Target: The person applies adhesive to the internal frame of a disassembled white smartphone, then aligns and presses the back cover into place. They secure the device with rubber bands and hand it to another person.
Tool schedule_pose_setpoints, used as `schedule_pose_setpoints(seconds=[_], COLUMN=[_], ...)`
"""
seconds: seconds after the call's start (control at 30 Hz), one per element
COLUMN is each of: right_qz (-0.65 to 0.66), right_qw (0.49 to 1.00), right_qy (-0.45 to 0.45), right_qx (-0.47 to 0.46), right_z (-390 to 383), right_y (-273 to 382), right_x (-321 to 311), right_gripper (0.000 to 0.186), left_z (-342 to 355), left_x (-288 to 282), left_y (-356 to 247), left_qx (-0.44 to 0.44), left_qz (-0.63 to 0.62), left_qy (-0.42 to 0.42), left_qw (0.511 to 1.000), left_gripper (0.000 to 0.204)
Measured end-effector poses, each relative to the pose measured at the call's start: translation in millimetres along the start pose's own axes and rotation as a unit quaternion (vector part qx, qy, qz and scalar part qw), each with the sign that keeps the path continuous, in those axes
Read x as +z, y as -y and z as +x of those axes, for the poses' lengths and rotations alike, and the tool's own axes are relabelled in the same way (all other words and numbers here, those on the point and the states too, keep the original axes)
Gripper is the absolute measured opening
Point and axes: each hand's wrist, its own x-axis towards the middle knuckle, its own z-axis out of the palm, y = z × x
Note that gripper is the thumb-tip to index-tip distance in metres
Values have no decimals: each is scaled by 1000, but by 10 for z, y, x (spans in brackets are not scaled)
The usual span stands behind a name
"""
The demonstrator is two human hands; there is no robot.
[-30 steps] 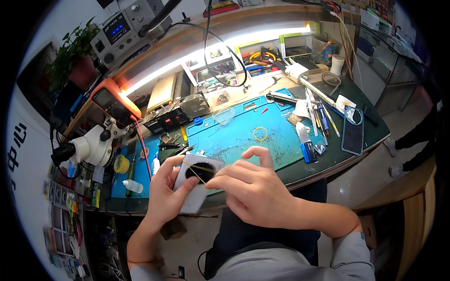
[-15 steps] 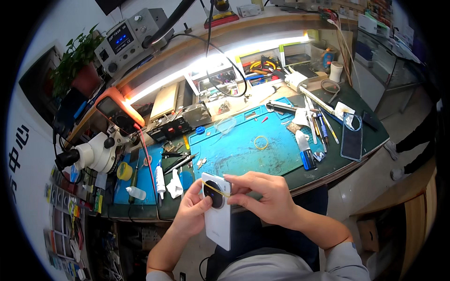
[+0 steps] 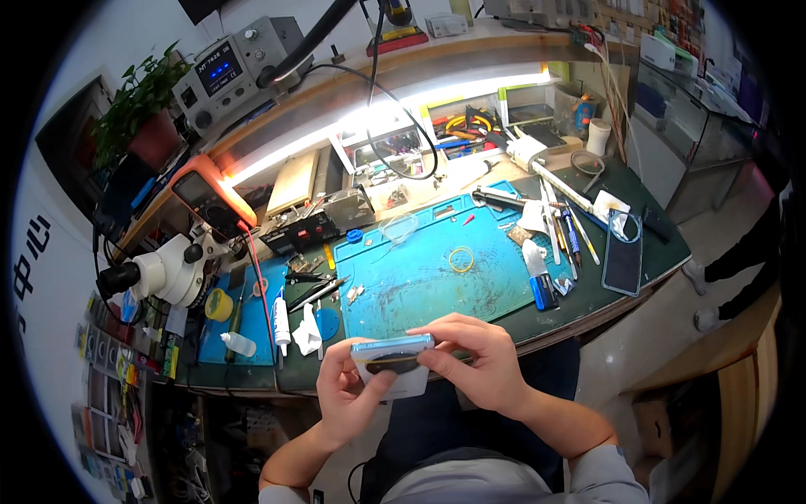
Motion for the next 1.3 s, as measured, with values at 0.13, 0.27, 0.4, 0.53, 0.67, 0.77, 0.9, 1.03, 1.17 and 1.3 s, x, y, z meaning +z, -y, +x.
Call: schedule_pose_setpoints(seconds=[0.13, 0.27, 0.4, 0.53, 0.67, 0.77, 0.9, 1.03, 1.17, 1.3], right_qz=[-8, 8, 10, 56, 45, -98, -189, -194, -396, -575], right_qw=[999, 999, 1000, 998, 981, 949, 834, 804, 903, 777], right_qy=[-2, -18, -11, 4, 89, 219, 477, 525, 145, 171], right_qx=[-42, -38, -10, 7, 164, 204, 203, 200, 83, 189], right_z=[32, 71, 78, 88, 58, 104, 387, 529, 1161, 1414], right_y=[88, 132, 124, 33, -81, -22, 93, -72, -537, -892], right_x=[-11, 8, 11, 72, 147, -106, -220, -208, -829, -1087], right_gripper=[25, 25, 24, 33, 33, 34, 42, 36, 28, 31], left_z=[146, 211, 329, 279, 332, 304, 227, 204, 9, 227], left_x=[54, -5, -49, -69, -98, -392, -627, -463, -557, -454], left_y=[-146, -348, -543, -466, -233, -197, -160, -22, 190, 167], left_qx=[101, 104, 66, 5, -114, -207, -264, -398, -363, -318], left_qz=[53, 95, 173, 124, -133, -186, -17, -43, -155, -247], left_qy=[20, 49, 69, -14, -166, -70, 327, 409, 259, 121], left_qw=[993, 989, 980, 992, 970, 958, 907, 820, 882, 907], left_gripper=[43, 39, 34, 26, 29, 39, 51, 49, 45, 63])
